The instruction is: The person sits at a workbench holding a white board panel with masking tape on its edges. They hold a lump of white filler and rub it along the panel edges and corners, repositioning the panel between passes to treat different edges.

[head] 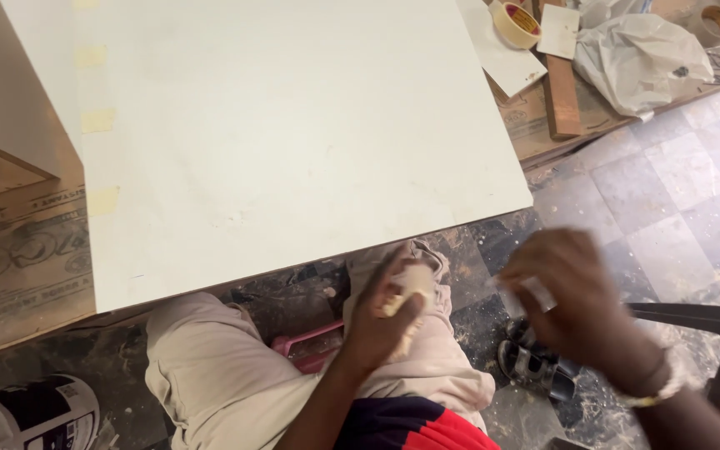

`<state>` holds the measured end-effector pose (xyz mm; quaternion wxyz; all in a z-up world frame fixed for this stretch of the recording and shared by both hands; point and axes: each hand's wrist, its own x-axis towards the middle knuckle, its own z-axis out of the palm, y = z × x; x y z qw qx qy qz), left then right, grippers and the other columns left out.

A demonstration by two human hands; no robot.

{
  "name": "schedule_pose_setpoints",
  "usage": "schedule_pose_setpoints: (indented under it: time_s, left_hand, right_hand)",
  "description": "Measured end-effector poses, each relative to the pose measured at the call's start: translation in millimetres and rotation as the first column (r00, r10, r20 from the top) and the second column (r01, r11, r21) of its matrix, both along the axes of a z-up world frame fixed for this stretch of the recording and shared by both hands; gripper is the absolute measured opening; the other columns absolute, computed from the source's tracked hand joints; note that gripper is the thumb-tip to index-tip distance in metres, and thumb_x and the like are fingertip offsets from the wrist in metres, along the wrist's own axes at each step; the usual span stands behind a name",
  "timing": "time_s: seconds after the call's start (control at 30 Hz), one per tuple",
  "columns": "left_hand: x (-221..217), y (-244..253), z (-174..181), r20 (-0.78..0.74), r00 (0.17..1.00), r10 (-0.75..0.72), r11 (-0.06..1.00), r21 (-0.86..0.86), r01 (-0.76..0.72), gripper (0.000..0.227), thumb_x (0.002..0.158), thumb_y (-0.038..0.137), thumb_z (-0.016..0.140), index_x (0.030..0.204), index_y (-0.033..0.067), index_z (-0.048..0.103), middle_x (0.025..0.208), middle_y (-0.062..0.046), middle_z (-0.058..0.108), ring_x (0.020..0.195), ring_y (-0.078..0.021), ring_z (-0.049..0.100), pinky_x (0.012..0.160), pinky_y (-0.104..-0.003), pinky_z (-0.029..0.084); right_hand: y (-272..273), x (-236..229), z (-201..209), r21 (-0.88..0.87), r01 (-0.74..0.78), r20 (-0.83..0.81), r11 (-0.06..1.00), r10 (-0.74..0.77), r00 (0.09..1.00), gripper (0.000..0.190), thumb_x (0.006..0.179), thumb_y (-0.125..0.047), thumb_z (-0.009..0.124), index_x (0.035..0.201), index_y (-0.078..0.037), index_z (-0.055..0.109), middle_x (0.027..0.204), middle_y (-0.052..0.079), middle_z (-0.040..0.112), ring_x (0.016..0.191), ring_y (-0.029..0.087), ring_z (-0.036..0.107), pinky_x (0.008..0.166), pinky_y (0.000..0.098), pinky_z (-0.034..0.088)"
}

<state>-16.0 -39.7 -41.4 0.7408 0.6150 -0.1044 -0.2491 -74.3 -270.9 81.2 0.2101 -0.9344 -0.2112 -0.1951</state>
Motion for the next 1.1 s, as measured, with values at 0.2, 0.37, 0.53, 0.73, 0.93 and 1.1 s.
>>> schedule_pose_setpoints:
  time_s: [0.2, 0.37, 0.53, 0.73, 0.93, 1.1]
  left_hand:
    - [-9, -6, 34, 0.162, 0.984, -0.075, 0.989, -0.114, 0.094, 0.019, 0.105, 0.013, 0.062, 0.114, -0.0009, 0.070, 0.105, -0.008, 0.069, 0.093, -0.0116, 0.063, 0.084, -0.028, 0.052]
    - [-19, 5, 5, -0.039, 0.999, 0.026, 0.999, -0.025, -0.027, 0.018, 0.103, 0.017, 0.059, 0.103, 0.0004, 0.066, 0.084, -0.002, 0.064, 0.074, -0.0067, 0.056, 0.066, -0.025, 0.048]
    - [-22, 24, -3, -0.205, 0.971, 0.121, 0.993, 0.021, -0.120, 0.017, 0.098, 0.014, 0.056, 0.091, -0.0009, 0.061, 0.075, -0.003, 0.058, 0.062, -0.0083, 0.052, 0.052, -0.027, 0.046]
    - [-29, 36, -42, -0.224, 0.972, 0.067, 0.969, -0.219, -0.117, 0.029, 0.101, 0.024, 0.046, 0.100, 0.0010, 0.063, 0.082, -0.006, 0.062, 0.066, -0.0139, 0.058, 0.053, -0.030, 0.047]
    - [-18, 60, 17, -0.775, 0.606, -0.179, 0.744, -0.510, -0.432, 0.059, 0.094, 0.058, 0.038, 0.097, 0.0044, 0.062, 0.089, -0.009, 0.068, 0.080, -0.0164, 0.068, 0.070, -0.030, 0.055]
    - [-16, 98, -32, -0.690, 0.702, 0.174, 0.878, -0.214, -0.428, 0.043, 0.095, 0.054, 0.056, 0.097, 0.0111, 0.062, 0.078, -0.004, 0.063, 0.061, -0.0139, 0.063, 0.053, -0.028, 0.053]
  right_hand:
    - [48, -19, -20, 0.274, 0.158, -0.256, 0.949, -0.086, 0.963, 0.020, 0.083, -0.008, 0.076, 0.103, -0.004, 0.074, 0.098, 0.009, 0.074, 0.095, 0.022, 0.068, 0.083, 0.0353, 0.054]
    - [66, -21, -49, 0.473, 0.184, -0.367, 0.862, 0.003, 0.930, 0.027, 0.082, -0.007, 0.078, 0.109, -0.004, 0.077, 0.101, 0.010, 0.078, 0.091, 0.020, 0.075, 0.077, 0.0322, 0.058]
    - [68, -30, -94, 0.559, 0.238, -0.323, 0.794, -0.056, 0.945, 0.019, 0.082, -0.011, 0.086, 0.098, -0.009, 0.077, 0.096, 0.007, 0.077, 0.089, 0.019, 0.076, 0.075, 0.0295, 0.061]
    - [139, -14, -67, 0.438, 0.040, -0.143, 0.898, 0.026, 0.989, 0.056, 0.077, -0.029, 0.082, 0.125, -0.008, 0.063, 0.129, 0.014, 0.062, 0.120, 0.028, 0.060, 0.098, 0.0435, 0.051]
    - [174, -18, -101, 0.286, -0.051, -0.071, 0.957, 0.074, 0.995, 0.055, 0.099, -0.037, 0.057, 0.141, -0.002, 0.055, 0.155, 0.019, 0.048, 0.153, 0.038, 0.036, 0.123, 0.0560, 0.030]
    - [177, -5, -93, 0.786, 0.172, -0.400, 0.594, 0.277, 0.873, 0.076, 0.094, -0.039, 0.066, 0.153, -0.001, 0.038, 0.155, 0.027, 0.045, 0.142, 0.043, 0.047, 0.111, 0.0564, 0.042]
